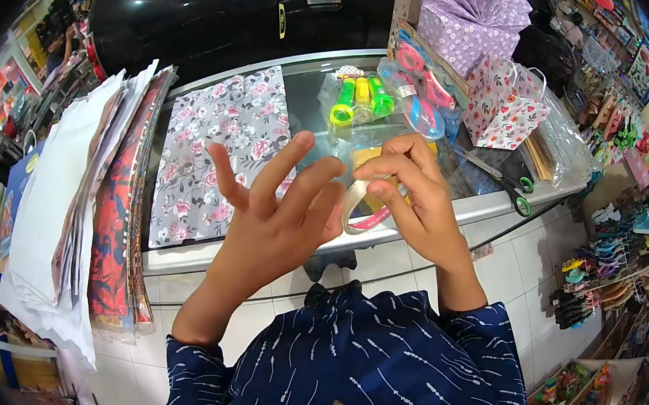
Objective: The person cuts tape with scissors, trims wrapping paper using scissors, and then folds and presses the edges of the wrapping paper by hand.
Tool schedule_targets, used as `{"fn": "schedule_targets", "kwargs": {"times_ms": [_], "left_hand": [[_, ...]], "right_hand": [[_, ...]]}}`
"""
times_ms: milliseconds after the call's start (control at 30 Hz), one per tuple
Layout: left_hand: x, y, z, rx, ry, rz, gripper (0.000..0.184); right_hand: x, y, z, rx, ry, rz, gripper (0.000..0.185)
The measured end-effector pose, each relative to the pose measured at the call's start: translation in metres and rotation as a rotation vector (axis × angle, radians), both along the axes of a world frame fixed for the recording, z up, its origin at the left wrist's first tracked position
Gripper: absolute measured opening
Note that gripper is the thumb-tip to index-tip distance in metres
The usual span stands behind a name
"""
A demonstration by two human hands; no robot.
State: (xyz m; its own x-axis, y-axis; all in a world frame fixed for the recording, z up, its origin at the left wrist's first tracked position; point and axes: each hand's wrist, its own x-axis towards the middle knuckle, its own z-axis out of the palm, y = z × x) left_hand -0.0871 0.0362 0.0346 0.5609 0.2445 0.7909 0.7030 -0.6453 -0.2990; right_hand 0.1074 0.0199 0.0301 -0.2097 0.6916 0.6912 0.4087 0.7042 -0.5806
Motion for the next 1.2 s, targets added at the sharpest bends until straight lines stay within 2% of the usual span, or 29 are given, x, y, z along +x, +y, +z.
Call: {"fn": "schedule_targets", "kwargs": {"times_ms": [333,367,433,533,700,800,1200], "left_hand": [[-0.003,0.003,-0.015,0.042,-0.056,0.007,0.008],[-0.004,0.001,-0.016,0.037,-0.054,0.008,0.008],[-0.006,-0.003,-0.017,-0.014,-0.059,-0.033,0.009],[-0.010,-0.008,-0.020,-0.089,-0.084,-0.096,0.010],[-0.008,-0.005,-0.012,-0.356,-0.234,-0.112,0.013],[-0.004,-0.005,-0.008,-0.400,-0.258,-0.129,0.014],[0.000,-0.003,-0.005,-0.309,-0.259,-0.130,0.012]], "right_hand": [[-0.005,0.002,-0.003,-0.091,0.073,0.042,0.012],[-0.006,0.004,-0.004,-0.035,0.074,0.001,0.012],[-0.005,0.011,-0.009,0.078,0.076,-0.081,0.012],[0.006,0.019,-0.009,0.056,0.183,-0.183,0.012],[0.008,0.009,-0.009,0.006,0.163,-0.091,0.014],[0.005,0.005,-0.009,-0.008,0.181,-0.044,0.015],[0.007,-0.012,0.000,-0.036,0.115,-0.018,0.015]]}}
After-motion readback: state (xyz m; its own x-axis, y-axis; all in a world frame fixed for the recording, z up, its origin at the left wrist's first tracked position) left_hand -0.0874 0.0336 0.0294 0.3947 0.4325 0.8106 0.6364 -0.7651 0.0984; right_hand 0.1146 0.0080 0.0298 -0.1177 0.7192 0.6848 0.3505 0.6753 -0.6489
